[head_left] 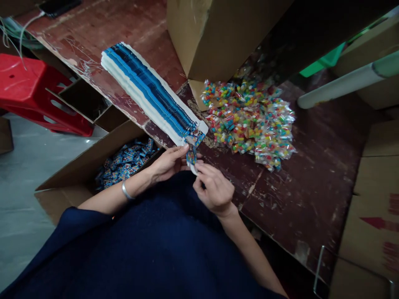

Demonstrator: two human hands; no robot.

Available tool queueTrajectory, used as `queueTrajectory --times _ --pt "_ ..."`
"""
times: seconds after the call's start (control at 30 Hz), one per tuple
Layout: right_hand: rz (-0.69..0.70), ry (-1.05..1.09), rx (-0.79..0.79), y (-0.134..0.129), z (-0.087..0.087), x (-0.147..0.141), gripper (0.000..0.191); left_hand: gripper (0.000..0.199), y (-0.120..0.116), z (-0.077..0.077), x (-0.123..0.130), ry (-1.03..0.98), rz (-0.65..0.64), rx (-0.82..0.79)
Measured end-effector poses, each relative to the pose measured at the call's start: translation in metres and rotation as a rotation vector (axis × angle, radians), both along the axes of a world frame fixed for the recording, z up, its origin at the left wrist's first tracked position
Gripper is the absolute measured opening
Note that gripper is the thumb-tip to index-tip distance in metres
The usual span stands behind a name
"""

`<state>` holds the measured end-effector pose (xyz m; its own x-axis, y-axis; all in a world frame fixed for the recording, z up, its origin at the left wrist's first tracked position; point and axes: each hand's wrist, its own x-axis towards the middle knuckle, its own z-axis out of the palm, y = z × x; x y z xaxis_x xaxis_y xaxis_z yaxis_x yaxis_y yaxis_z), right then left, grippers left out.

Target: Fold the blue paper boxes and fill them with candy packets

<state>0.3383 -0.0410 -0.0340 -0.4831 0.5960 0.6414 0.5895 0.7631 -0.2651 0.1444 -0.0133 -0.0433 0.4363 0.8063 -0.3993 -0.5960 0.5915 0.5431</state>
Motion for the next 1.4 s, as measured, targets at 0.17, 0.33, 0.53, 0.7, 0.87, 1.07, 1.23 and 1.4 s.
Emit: queueTrajectory --times 0.17,0.33,0.53,0.7,0.87,1.07,1.23,1.4 --pt "-0.011 0.138 -0.353 -0.009 0.02 0.006 0.046 0.057 0.003 0.008 0.001 -0.054 -0.114 0.069" --pt "-0.056 0.179 -0.728 0.01 0.035 0.018 0.043 0.054 -0.002 0.018 -0.001 0.063 -0.254 0.235" --pt "-0.068 0.422 -0.899 0.016 0.038 0.02 0.026 0.046 -0.007 0.017 0.0 0.227 -0.274 0.296" --pt "-0.249 0.722 -0.791 0.004 0.016 0.005 0.042 0.036 -0.01 0.009 0.015 0.358 0.077 0.34" --pt "-0.351 0.828 -0.708 -0.002 0.0 -0.013 0.035 0.061 -0.02 0.007 0.031 0.411 0.322 0.469" --pt "-0.285 0.677 -0.568 0.004 -0.006 -0.009 0.024 0.045 -0.019 0.016 0.018 0.52 0.116 0.509" --pt "-0.223 0.63 -0.544 0.012 -0.008 -0.004 0.013 0.047 -0.018 0.019 0.013 0.484 -0.027 0.462" --pt "-0.171 0.817 -0.632 0.018 -0.001 -0.011 0.026 0.049 -0.018 0.019 0.016 0.403 0.074 0.447"
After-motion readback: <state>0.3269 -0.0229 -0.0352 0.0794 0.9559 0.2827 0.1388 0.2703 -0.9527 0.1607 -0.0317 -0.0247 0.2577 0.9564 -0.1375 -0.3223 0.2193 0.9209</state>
